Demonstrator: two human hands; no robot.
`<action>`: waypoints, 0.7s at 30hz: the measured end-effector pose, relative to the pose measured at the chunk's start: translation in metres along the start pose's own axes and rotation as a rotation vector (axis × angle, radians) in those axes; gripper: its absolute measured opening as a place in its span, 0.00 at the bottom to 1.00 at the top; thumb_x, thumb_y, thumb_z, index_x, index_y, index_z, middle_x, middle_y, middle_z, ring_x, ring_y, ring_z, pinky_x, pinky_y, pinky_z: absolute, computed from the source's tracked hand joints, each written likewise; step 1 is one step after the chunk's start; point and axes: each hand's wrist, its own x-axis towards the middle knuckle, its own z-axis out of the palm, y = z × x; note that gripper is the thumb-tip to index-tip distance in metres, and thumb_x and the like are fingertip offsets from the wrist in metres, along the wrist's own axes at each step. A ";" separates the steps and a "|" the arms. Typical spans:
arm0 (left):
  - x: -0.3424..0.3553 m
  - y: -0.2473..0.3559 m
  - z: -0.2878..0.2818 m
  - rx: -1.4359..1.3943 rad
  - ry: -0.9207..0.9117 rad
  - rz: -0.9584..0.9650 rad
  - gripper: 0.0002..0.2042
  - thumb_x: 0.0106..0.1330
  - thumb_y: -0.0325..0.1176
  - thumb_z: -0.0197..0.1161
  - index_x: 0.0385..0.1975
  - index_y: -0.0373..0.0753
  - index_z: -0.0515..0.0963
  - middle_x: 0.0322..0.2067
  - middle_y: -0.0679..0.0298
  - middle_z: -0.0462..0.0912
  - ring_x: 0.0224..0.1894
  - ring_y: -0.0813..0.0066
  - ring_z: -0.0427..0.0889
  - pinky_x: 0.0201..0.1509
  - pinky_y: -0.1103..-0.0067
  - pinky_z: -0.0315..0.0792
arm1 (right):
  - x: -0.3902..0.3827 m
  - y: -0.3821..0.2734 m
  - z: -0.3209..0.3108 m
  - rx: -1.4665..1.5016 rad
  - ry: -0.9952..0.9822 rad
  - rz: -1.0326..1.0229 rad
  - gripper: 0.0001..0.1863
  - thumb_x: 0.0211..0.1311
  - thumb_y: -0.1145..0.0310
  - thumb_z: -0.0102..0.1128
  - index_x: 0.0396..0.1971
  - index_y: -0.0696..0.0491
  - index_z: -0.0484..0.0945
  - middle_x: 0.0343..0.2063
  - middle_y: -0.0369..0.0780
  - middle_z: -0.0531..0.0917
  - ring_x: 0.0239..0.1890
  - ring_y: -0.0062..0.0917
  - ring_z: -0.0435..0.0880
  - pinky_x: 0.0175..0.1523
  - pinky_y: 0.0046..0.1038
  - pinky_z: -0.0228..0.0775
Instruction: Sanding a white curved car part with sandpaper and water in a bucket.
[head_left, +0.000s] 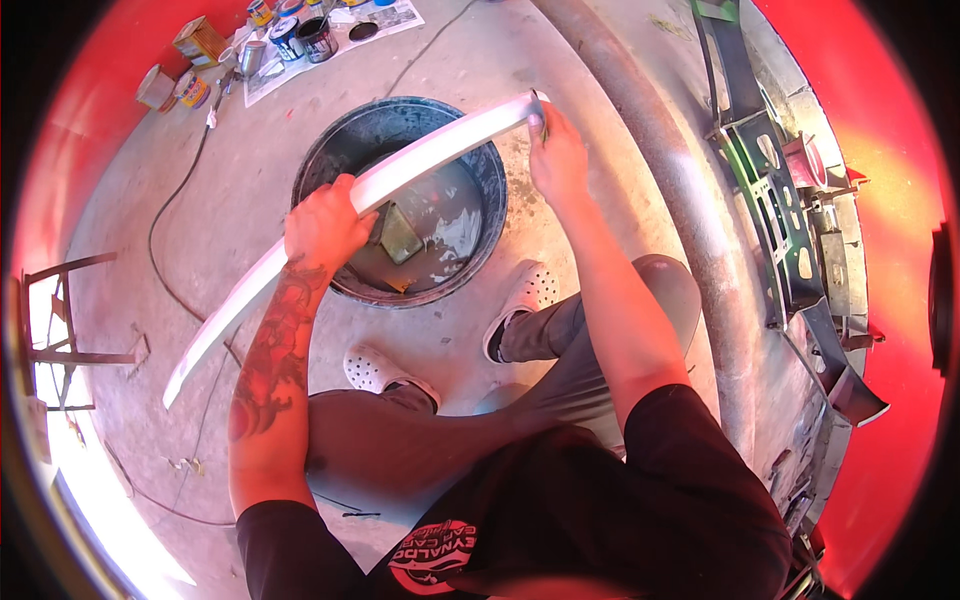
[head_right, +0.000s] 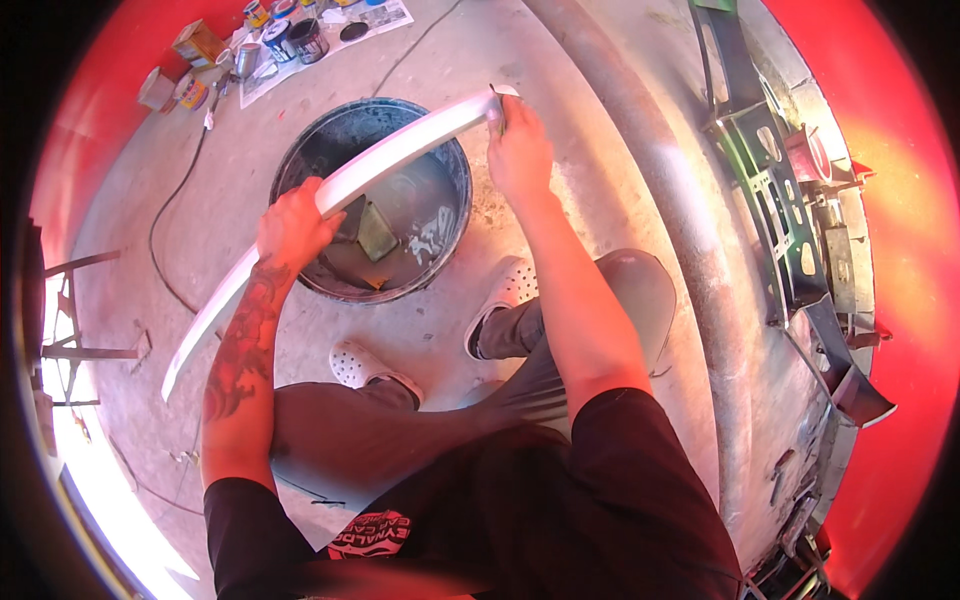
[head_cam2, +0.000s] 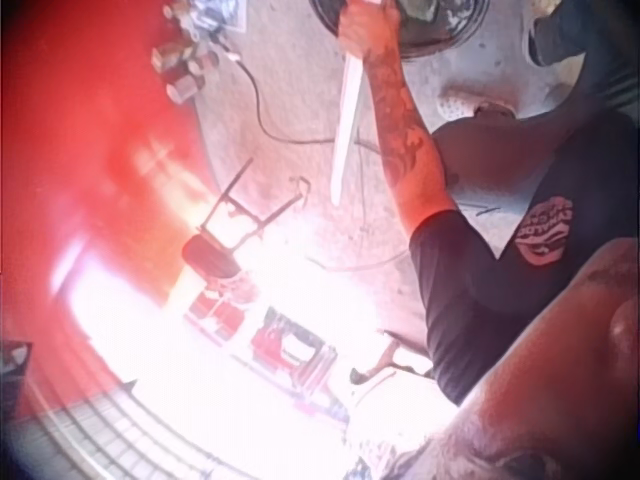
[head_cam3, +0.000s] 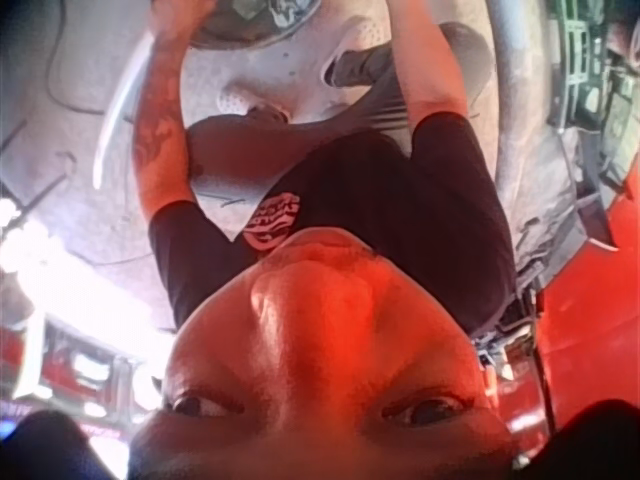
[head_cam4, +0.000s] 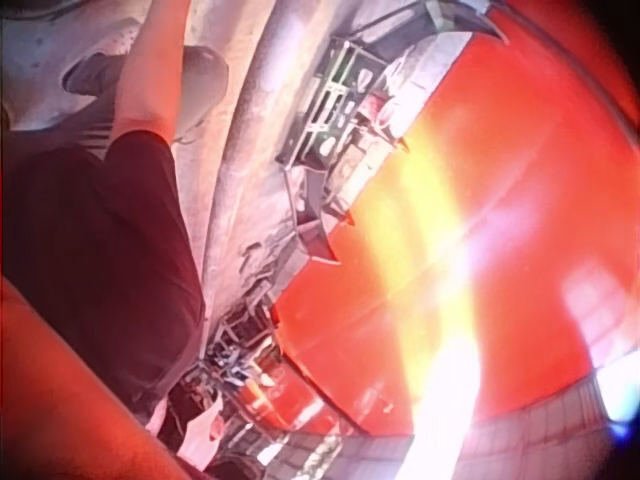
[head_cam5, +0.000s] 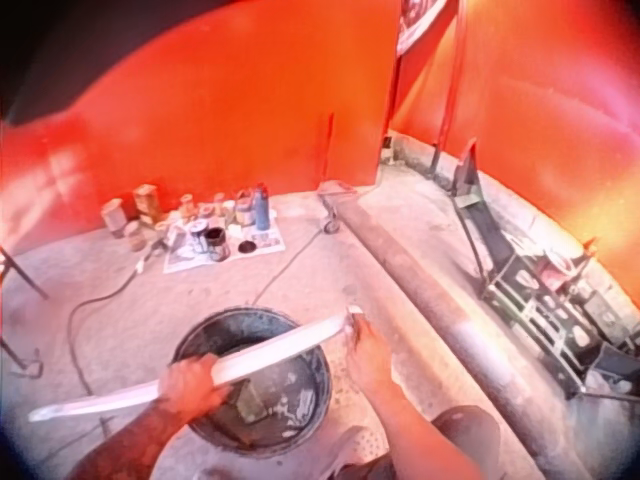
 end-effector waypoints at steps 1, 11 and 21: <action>-0.003 -0.005 0.000 0.013 -0.003 -0.018 0.20 0.59 0.45 0.74 0.47 0.43 0.77 0.40 0.54 0.87 0.46 0.49 0.86 0.48 0.58 0.80 | 0.008 -0.012 -0.010 0.052 -0.113 0.068 0.21 0.78 0.53 0.45 0.55 0.51 0.78 0.52 0.45 0.83 0.57 0.45 0.80 0.58 0.46 0.73; -0.002 -0.002 0.002 0.023 0.018 -0.001 0.21 0.59 0.45 0.74 0.46 0.42 0.77 0.39 0.54 0.86 0.44 0.50 0.87 0.47 0.59 0.80 | 0.023 -0.036 -0.041 -0.033 -0.400 -0.051 0.25 0.78 0.53 0.46 0.62 0.54 0.76 0.62 0.46 0.79 0.61 0.44 0.79 0.65 0.40 0.70; -0.002 0.000 0.006 0.043 0.026 -0.005 0.21 0.59 0.44 0.74 0.46 0.41 0.76 0.38 0.55 0.86 0.43 0.50 0.87 0.46 0.59 0.80 | -0.047 -0.114 -0.038 -0.166 -0.394 -0.523 0.30 0.56 0.62 0.69 0.60 0.56 0.76 0.62 0.45 0.78 0.68 0.36 0.73 0.69 0.44 0.63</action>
